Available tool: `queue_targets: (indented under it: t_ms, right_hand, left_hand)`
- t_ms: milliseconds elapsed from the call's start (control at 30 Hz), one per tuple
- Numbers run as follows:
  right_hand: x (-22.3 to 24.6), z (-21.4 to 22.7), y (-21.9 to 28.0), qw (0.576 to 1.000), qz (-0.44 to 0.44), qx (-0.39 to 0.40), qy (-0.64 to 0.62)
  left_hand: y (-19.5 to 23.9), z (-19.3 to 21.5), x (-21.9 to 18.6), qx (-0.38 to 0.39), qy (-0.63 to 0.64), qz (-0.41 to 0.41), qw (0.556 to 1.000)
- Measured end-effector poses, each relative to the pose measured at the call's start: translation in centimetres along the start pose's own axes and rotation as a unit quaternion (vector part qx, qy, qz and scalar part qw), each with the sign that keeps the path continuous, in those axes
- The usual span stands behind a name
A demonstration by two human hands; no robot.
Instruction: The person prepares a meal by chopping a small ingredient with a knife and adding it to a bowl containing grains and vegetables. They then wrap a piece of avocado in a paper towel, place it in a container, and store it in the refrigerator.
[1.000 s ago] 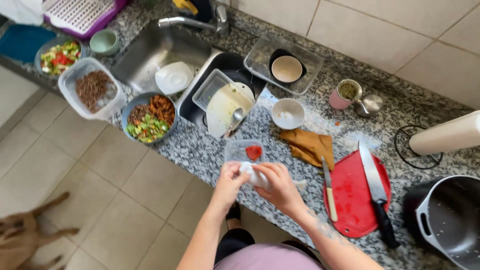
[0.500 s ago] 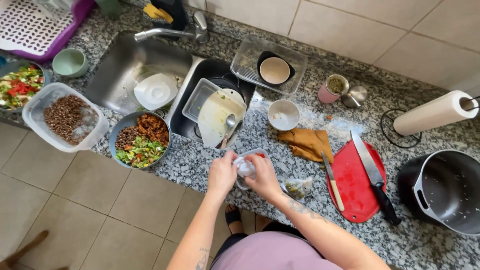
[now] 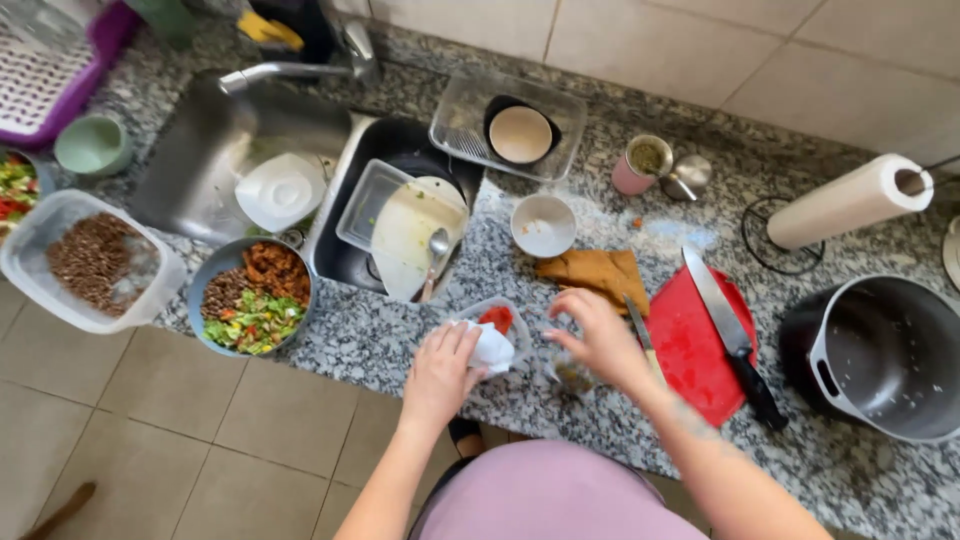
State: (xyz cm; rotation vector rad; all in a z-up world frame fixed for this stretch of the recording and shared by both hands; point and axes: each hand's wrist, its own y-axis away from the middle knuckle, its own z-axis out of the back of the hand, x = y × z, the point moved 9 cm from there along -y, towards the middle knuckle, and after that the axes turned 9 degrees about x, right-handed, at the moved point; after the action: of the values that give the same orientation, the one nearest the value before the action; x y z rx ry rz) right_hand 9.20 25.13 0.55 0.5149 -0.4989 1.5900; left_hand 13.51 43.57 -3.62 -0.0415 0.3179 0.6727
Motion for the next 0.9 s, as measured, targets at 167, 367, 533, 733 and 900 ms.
queue_targets:
  t_ms: [167, 367, 533, 733, 900]
  right_hand:
    - [0.0, -2.0, 3.9, 0.968, -0.072, 0.241, 0.020]
    - [-1.4, -2.8, 4.7, 0.952, -0.161, 0.254, -0.054]
    - [-3.4, -2.0, 3.7, 0.944, -0.215, 0.139, -0.206]
    - [3.0, -4.3, -4.4, 0.993, 0.008, 0.046, -0.112]
    - [6.6, -8.8, -6.2, 0.982, 0.158, 0.094, 0.044]
  left_hand:
    - [0.2, -3.2, -0.3, 0.064, -0.017, 0.001, 0.998]
    - [0.1, -4.5, -0.4, 0.068, -0.036, 0.004, 0.997]
    - [0.1, -5.0, -1.0, 0.040, -0.067, -0.010, 0.997]
    - [1.2, -3.6, -2.0, -0.028, -0.074, -0.003, 0.997]
    - [2.8, -1.7, -2.5, -0.139, -0.080, 0.010, 0.987]
